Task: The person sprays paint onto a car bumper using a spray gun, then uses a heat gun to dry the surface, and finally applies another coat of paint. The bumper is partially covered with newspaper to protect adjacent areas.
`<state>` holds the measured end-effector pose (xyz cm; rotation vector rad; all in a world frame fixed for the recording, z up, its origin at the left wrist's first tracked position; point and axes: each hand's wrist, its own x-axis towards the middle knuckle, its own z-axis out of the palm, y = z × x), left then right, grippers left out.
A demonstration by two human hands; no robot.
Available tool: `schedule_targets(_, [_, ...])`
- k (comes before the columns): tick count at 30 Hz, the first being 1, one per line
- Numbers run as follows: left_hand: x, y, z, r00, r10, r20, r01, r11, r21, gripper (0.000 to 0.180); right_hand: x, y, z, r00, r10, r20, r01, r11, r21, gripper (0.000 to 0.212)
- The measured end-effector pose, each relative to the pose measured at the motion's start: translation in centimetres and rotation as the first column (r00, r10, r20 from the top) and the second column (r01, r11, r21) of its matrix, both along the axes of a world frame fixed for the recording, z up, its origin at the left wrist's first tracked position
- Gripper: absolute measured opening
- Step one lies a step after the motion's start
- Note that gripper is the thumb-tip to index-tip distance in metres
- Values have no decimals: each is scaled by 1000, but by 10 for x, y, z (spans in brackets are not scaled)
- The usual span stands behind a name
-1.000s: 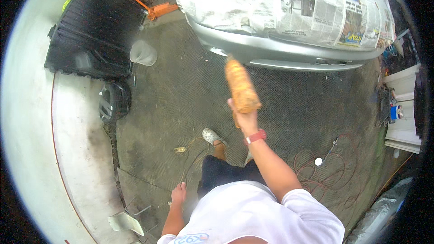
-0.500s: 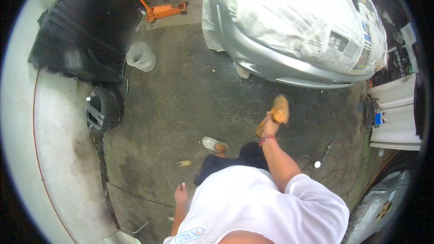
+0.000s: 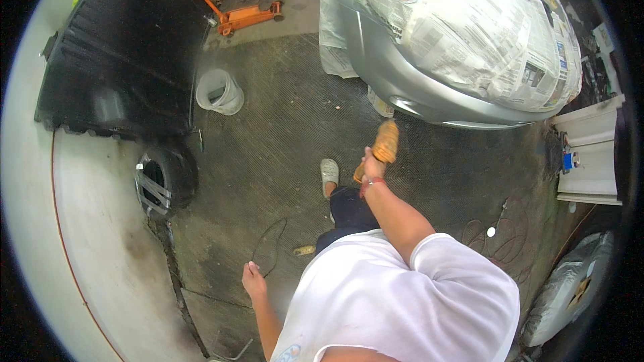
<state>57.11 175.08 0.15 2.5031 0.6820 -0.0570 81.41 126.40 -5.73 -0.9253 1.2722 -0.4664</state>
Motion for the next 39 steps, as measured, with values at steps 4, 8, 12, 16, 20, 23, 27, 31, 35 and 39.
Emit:
schedule_targets(4, [90, -1, 57, 999, -30, -14, 30, 999, 28, 41, 82, 16, -25, 946, 319, 52, -317, 947, -53, 29])
schedule_targets(8, [127, 22, 78, 999, -34, -21, 35, 997, 63, 39, 166, 23, 47, 797, 601, -68, -604, 785, -140, 38])
schedule_targets(12, [182, 24, 63, 978, -204, -33, 205, 978, 29, 38, 242, -3, 81, 710, 621, -333, -651, 397, -647, 47])
schedule_targets(16, [250, -8, 85, 951, -296, -88, 295, 955, -19, 37, 294, -3, 149, 778, 552, -301, -545, 354, -760, 55])
schedule_targets(20, [311, -6, 70, 918, -349, -189, 322, 934, -157, 38, 318, 14, 158, 837, 449, -314, -456, 251, -854, 57])
schedule_targets(23, [361, 15, 52, 863, -446, -239, 405, 892, -202, 39, 314, 29, 116, 793, 388, -470, -571, 206, -794, 56])
schedule_targets(27, [409, 103, -37, 856, -463, -230, 416, 881, -224, 42, 294, 78, 112, 584, 525, -619, -809, 437, -392, 56])
schedule_targets(31, [495, 172, -70, 756, -582, -301, 498, 809, -313, 43, 265, 107, 102, 621, 492, -610, -767, 542, -344, 63])
schedule_targets(35, [584, 217, -97, 630, -556, -541, 325, 822, -467, 47, 266, 114, 136, 824, 219, -523, -515, 677, -527, 56])
schedule_targets(39, [651, 210, -95, 607, -607, -513, 310, 776, -550, 50, 282, 131, 182, 962, -72, -265, -163, 625, -763, 47])
